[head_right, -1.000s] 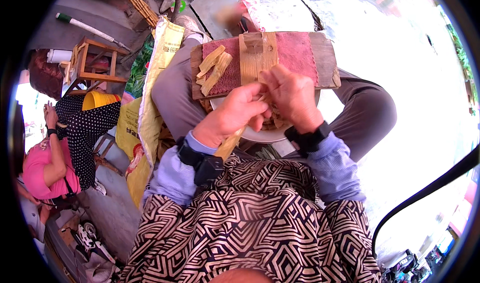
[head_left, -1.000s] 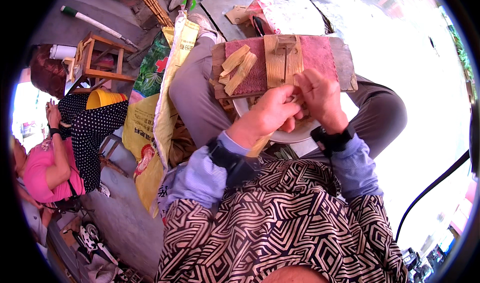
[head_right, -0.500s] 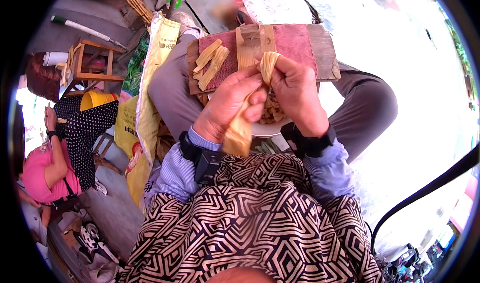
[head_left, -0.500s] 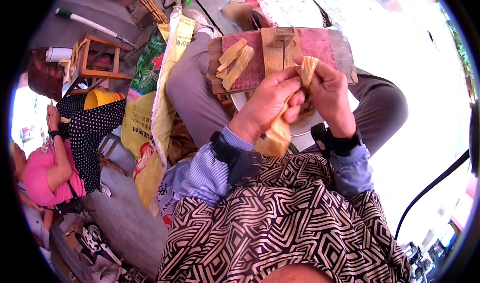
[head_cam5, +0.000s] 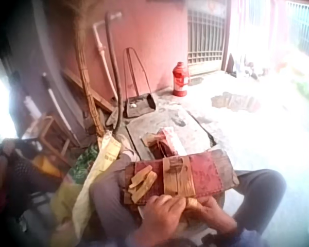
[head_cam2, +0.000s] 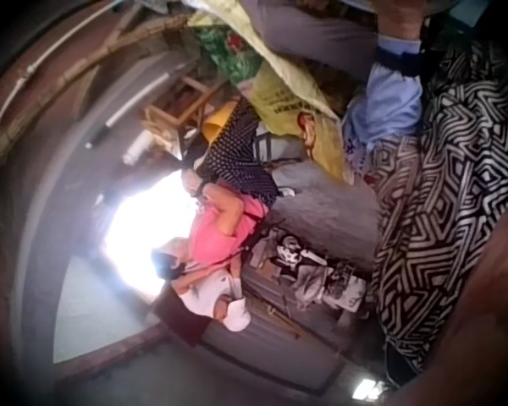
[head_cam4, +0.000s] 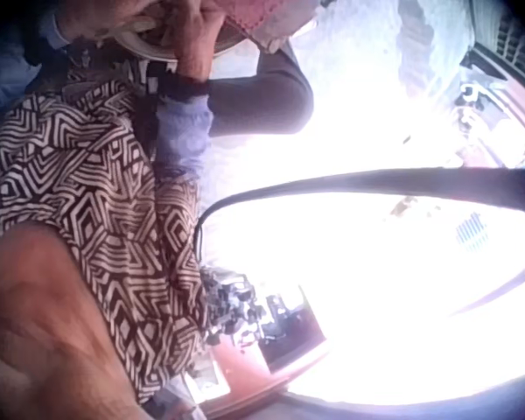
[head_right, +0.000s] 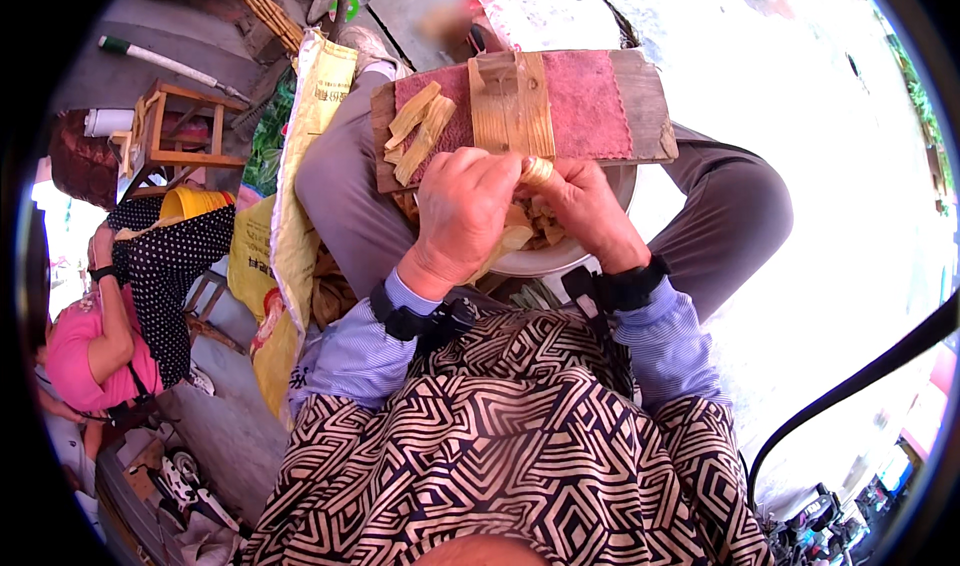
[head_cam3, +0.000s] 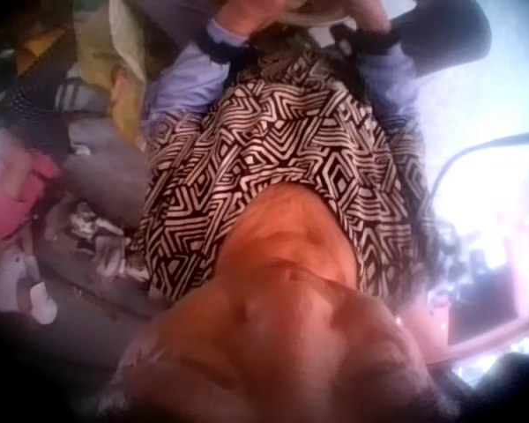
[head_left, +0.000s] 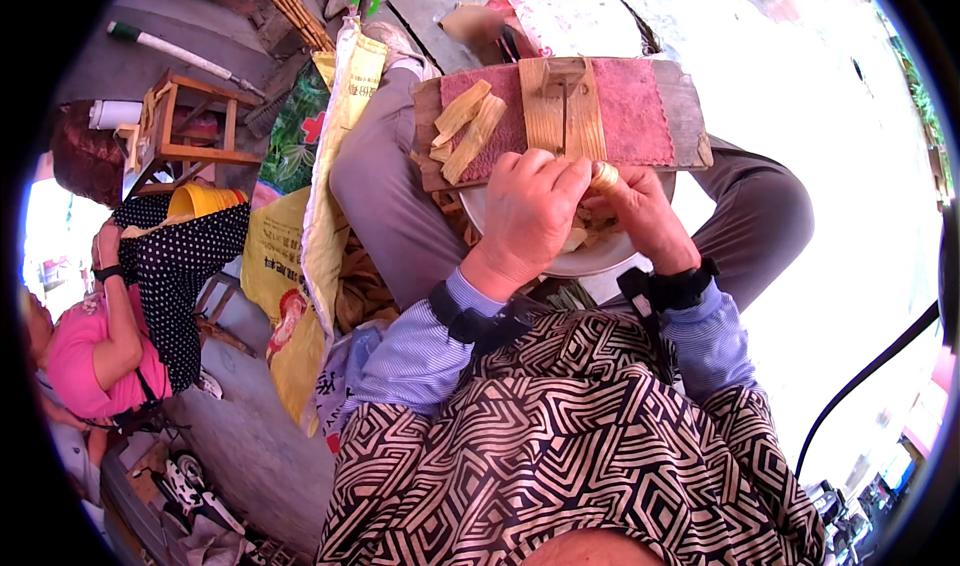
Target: The person processes wood strips by using a manual shaving block to smooth them and then gathers the finished strips from a bag.
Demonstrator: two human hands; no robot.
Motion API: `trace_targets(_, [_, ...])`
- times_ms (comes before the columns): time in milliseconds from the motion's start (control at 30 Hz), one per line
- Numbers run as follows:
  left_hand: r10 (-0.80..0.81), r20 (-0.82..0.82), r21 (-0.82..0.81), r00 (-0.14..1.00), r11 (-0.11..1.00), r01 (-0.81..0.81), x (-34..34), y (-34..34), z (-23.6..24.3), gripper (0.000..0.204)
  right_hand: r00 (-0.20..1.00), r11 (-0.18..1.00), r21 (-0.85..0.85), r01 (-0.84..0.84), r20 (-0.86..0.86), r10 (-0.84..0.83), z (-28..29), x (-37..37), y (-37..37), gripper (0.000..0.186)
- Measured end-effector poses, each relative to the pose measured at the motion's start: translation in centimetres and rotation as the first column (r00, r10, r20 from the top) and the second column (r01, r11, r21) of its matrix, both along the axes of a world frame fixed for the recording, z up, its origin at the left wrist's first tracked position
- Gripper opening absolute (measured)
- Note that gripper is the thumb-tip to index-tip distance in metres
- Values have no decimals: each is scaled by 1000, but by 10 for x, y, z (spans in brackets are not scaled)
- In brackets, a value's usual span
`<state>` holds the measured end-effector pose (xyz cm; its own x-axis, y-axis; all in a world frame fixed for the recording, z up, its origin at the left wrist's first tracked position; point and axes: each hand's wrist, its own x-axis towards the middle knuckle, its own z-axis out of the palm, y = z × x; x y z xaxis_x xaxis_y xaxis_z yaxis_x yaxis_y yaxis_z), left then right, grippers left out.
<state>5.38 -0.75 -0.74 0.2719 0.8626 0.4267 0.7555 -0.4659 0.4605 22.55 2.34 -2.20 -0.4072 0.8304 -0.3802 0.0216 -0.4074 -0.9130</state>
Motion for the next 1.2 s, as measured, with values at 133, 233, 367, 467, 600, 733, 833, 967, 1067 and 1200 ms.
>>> trace_targets(133, [-30, 318, -96, 948, 993, 63, 2, -7, -16, 36, 812, 924, -366, -112, -570, -127, -1, -7, -10, 24])
trace_targets(233, [12, 501, -246, 865, 961, 129, 10, -19, -14, 37, 968, 971, -237, -25, -250, -36, -9, -4, -16, 22])
trace_targets(367, [155, 527, -393, 836, 916, 78, 21, -15, -2, 27, 992, 985, 144, 97, -97, -84, -12, -11, -22, 13])
trace_targets(467, [297, 469, -438, 832, 896, -73, 22, -12, -22, 19, 952, 799, 600, 47, 214, -217, -12, -13, -23, 9])
trace_targets(600, [613, 702, -711, 363, 638, 296, 21, -22, -45, 19, 887, 584, 810, 57, 227, -402, -13, -12, -20, 17])
trace_targets(733, [725, 622, -700, 296, 345, 625, -6, -49, -20, 17, 895, 651, 742, 159, 170, -413, -18, -5, -20, 12])
trace_targets(833, [250, 623, -557, 742, 807, 196, -15, -54, -43, 12, 970, 850, 489, 198, 27, -241, -11, -3, -20, 13])
trace_targets(967, [104, 229, -266, 968, 963, -41, -13, -43, -8, 9, 995, 942, 334, 46, 72, -74, 17, 5, -4, 28])
trace_targets(1067, [36, 212, -154, 977, 988, -3, -6, -34, -7, 9, 931, 900, 278, -336, 243, 273, 24, 3, 3, 31])
trace_targets(1200, [49, 254, -285, 966, 958, 26, -12, -23, -5, 12, 893, 885, 251, -391, 335, 300, 35, 3, 3, 20])
